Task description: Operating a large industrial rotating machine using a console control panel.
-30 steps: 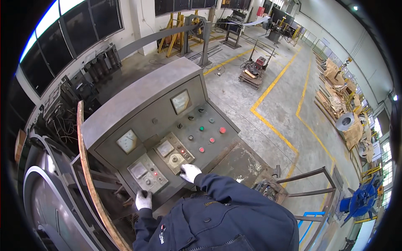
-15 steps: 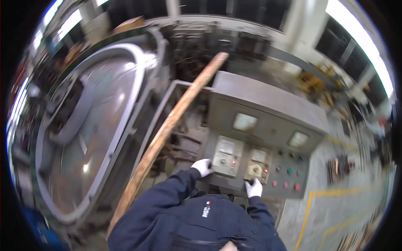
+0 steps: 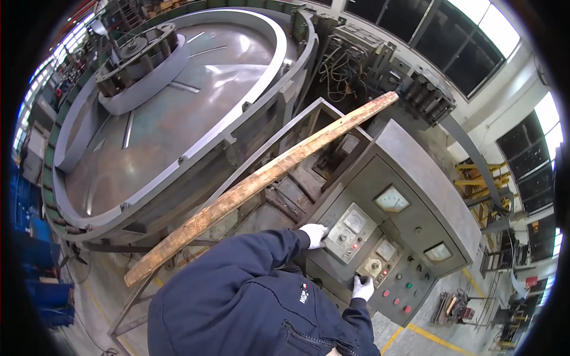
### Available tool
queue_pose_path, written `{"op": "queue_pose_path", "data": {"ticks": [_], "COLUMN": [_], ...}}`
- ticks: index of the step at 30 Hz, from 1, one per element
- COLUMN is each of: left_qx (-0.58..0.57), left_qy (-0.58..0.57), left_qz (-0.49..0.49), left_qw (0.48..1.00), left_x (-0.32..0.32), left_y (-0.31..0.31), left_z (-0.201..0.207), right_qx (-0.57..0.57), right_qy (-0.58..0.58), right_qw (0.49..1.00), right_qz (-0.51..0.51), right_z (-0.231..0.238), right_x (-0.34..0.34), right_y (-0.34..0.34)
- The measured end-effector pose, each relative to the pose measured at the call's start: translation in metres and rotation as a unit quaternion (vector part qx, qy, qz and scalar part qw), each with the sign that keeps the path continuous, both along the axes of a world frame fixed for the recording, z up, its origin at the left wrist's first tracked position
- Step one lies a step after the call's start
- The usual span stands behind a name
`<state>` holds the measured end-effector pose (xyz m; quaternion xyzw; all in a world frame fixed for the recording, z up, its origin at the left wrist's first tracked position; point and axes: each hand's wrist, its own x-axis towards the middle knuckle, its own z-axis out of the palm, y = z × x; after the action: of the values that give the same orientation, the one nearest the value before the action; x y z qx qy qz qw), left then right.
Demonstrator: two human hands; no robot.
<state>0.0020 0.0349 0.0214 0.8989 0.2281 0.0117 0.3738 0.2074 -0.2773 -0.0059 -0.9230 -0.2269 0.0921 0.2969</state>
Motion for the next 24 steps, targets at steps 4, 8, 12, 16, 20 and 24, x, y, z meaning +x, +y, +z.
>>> {"op": "queue_pose_path", "data": {"ticks": [4, 8, 12, 16, 20, 24], "left_qx": [-0.008, -0.008, 0.003, 0.006, 0.008, 0.007], "left_qy": [0.006, 0.006, 0.005, -0.001, 0.002, -0.001], "left_qz": [0.018, 0.036, 0.046, 0.056, 0.059, 0.059], "left_qw": [1.000, 0.999, 0.999, 0.998, 0.998, 0.998], "left_x": [0.002, 0.006, 0.005, 0.004, 0.005, 0.004], "left_y": [-0.004, -0.007, -0.009, -0.014, -0.014, -0.014], "left_z": [0.001, -0.007, -0.008, -0.004, -0.008, -0.010], "right_qx": [0.021, 0.018, 0.019, 0.037, 0.036, 0.027], "right_qy": [0.006, 0.000, 0.002, 0.006, 0.015, 0.001], "right_qw": [1.000, 1.000, 0.998, 0.997, 0.997, 0.998], "right_qz": [-0.004, 0.025, 0.060, 0.068, 0.067, 0.065], "right_z": [-0.004, -0.002, -0.004, -0.013, -0.013, -0.012], "right_x": [-0.003, 0.000, 0.006, 0.011, 0.011, 0.010], "right_y": [-0.001, -0.004, -0.008, -0.013, -0.013, -0.012]}}
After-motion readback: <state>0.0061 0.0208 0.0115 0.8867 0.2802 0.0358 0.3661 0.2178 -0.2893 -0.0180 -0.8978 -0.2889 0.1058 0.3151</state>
